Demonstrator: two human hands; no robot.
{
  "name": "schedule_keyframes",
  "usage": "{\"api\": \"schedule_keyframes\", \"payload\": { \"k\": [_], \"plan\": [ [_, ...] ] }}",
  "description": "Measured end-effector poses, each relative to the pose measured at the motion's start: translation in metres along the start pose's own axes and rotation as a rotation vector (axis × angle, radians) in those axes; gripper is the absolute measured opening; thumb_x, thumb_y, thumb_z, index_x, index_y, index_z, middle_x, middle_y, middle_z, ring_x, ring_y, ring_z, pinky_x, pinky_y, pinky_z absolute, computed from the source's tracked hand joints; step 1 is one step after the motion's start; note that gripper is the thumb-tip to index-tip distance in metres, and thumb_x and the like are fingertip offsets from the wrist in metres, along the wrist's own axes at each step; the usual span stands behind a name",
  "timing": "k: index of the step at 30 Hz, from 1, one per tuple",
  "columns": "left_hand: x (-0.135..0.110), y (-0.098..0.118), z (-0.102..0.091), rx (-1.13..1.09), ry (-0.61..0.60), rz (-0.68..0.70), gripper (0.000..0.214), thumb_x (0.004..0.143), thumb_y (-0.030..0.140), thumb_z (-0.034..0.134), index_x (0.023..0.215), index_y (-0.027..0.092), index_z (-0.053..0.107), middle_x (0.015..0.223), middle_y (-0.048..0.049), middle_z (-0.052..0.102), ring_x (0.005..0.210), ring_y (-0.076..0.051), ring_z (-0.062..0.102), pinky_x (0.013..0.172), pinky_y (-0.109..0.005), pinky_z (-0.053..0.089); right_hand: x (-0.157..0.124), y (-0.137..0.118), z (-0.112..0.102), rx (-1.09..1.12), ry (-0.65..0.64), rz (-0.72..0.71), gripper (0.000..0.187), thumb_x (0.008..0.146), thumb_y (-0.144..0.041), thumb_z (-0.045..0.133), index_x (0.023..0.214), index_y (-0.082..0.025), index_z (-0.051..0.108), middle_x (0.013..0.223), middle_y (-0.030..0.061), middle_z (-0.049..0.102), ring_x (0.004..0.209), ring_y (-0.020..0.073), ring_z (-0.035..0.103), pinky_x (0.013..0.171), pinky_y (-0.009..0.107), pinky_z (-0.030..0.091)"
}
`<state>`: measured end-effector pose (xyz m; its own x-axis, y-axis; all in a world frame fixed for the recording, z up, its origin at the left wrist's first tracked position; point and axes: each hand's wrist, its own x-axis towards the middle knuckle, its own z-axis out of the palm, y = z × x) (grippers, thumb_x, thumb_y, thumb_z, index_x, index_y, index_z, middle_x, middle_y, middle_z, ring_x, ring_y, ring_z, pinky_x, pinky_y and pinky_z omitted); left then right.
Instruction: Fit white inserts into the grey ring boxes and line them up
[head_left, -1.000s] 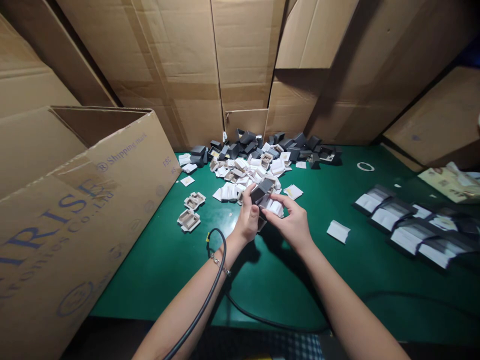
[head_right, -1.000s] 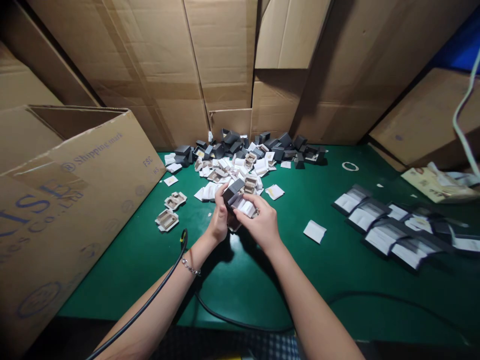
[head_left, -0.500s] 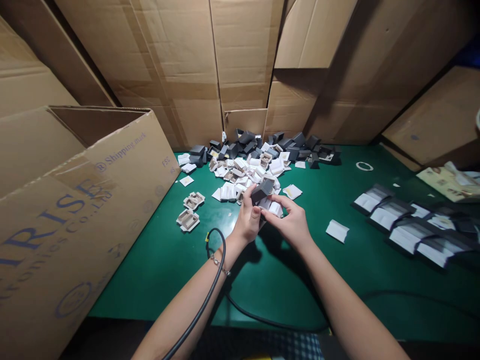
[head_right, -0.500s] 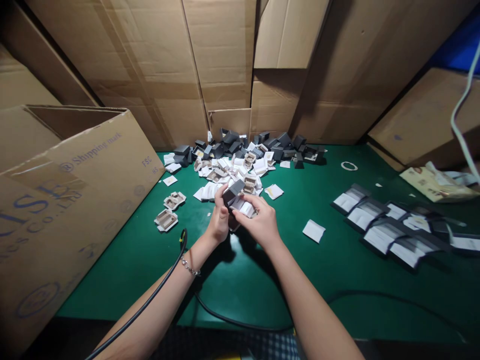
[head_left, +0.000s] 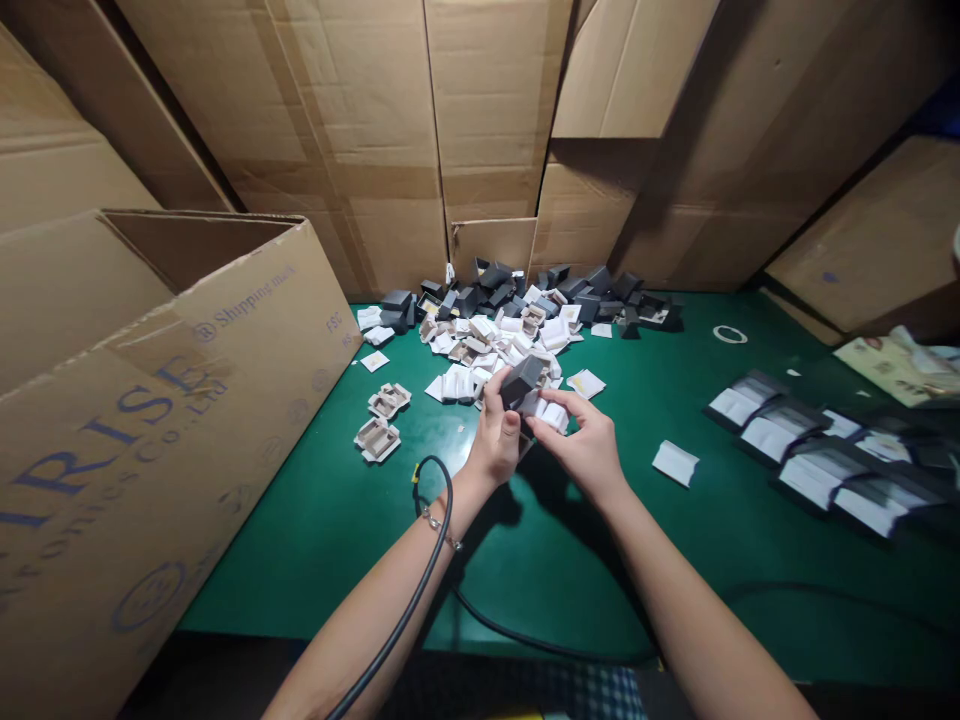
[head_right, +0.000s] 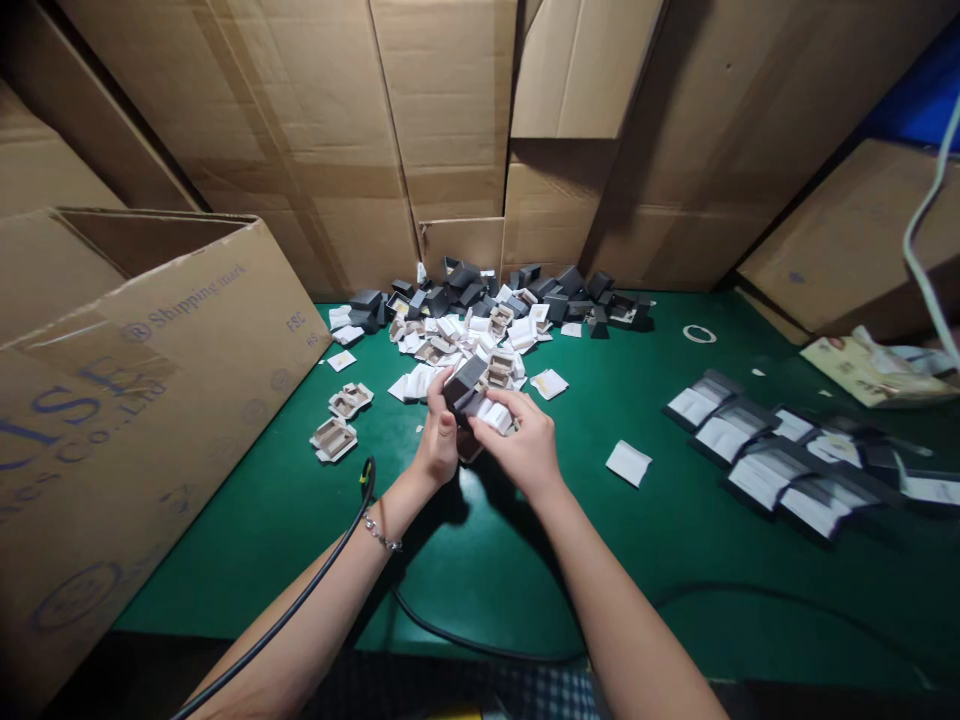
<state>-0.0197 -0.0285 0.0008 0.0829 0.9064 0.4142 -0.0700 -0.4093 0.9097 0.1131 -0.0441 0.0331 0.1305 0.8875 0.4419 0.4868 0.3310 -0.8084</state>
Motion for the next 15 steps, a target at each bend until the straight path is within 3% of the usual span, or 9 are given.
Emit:
{"api": "schedule_keyframes", "payload": {
  "k": [5,15],
  "plan": [
    [0.0014,0.0000,-0.0010,0.143,-0.023,0.052,0.081,0.082,0.075,0.023,0.139,0.018,0.028,0.139,-0.0172,0.042,0.127,-0.030,0.043,0.107,-0.044,0.031,0.0006,-0.0010,0.0005,-0.010,-0.015,0.019,0.033,0.068,-0.035,0.068,0.096,-0.018,0.071,0.097,0.0082,0.072,0.090,0.0236,0.067,0.084,0.036,0.053],
    [0.0005,-0.0038,0.0002,0.131,-0.058,0.055,0.080,0.081,0.074,0.026,0.138,0.018,0.032,0.136,-0.0173,0.044,0.125,-0.030,0.044,0.106,-0.044,0.032,0.0022,0.0001,-0.0006,0.046,-0.102,0.120,0.039,0.065,-0.039,0.072,0.099,-0.017,0.071,0.101,0.0080,0.072,0.093,0.0250,0.066,0.087,0.038,0.051]
  ]
}}
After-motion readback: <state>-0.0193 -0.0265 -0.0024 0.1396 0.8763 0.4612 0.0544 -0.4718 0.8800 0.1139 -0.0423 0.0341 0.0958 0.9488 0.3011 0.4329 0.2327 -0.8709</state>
